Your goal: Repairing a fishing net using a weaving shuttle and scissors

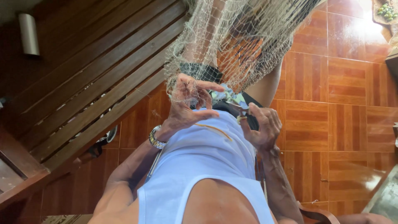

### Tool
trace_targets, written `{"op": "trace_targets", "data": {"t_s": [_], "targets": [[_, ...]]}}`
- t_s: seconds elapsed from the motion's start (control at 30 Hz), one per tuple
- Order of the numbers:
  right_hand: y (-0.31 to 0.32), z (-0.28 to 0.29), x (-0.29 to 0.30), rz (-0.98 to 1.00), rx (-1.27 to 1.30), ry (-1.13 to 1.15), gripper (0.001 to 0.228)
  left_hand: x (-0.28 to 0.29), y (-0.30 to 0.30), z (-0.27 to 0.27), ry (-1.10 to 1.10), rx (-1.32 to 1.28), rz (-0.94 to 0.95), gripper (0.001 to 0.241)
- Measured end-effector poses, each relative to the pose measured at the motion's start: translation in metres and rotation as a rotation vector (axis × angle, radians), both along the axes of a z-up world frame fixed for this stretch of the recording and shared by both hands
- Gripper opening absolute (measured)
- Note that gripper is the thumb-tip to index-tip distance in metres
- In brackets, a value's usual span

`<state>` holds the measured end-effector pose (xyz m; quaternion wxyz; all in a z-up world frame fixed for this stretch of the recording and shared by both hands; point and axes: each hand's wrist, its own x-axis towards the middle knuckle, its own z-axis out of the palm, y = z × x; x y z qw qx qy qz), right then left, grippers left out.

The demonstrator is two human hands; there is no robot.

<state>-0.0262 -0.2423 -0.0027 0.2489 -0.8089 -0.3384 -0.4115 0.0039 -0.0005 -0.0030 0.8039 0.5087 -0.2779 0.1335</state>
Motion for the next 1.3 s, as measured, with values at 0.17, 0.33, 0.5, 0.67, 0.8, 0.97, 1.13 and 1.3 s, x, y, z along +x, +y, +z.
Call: {"op": "trace_targets", "data": {"t_s": [0.17, 0.33, 0.5, 0.67, 0.8, 0.97, 1.13, 1.3], "targets": [[-0.032, -0.014, -0.006, -0.08, -0.152, 0.227, 0.032, 0.008, 0.0, -0.009, 0.038, -0.13, 0.03, 0.041], [-0.045, -0.02, -0.011, -0.181, -0.383, 0.762, 0.019, 0.015, 0.006, -0.015, 0.106, -0.206, 0.058, 0.022], [-0.022, -0.03, 0.004, -0.183, -0.211, 0.557, 0.025, 0.018, 0.019, -0.022, 0.173, -0.209, 0.182, 0.025], [0.045, -0.006, -0.008, 0.102, -0.189, 0.693, 0.023, 0.023, 0.022, -0.02, 0.21, -0.195, 0.202, 0.019], [0.046, -0.027, -0.004, 0.165, -0.331, 0.751, 0.011, 0.026, 0.027, -0.027, 0.237, -0.149, 0.249, 0.007], [0.037, 0.001, -0.005, 0.152, -0.179, 0.906, 0.011, 0.034, 0.031, -0.028, 0.242, -0.222, 0.242, 0.013], [0.001, -0.072, 0.008, 0.088, 0.403, 0.992, 0.017, 0.042, 0.033, -0.021, 0.232, -0.303, 0.213, 0.015], [0.003, -0.052, 0.033, 0.359, 1.547, 1.409, 0.03, 0.04, 0.036, -0.019, 0.326, -0.317, 0.129, 0.013]]}}
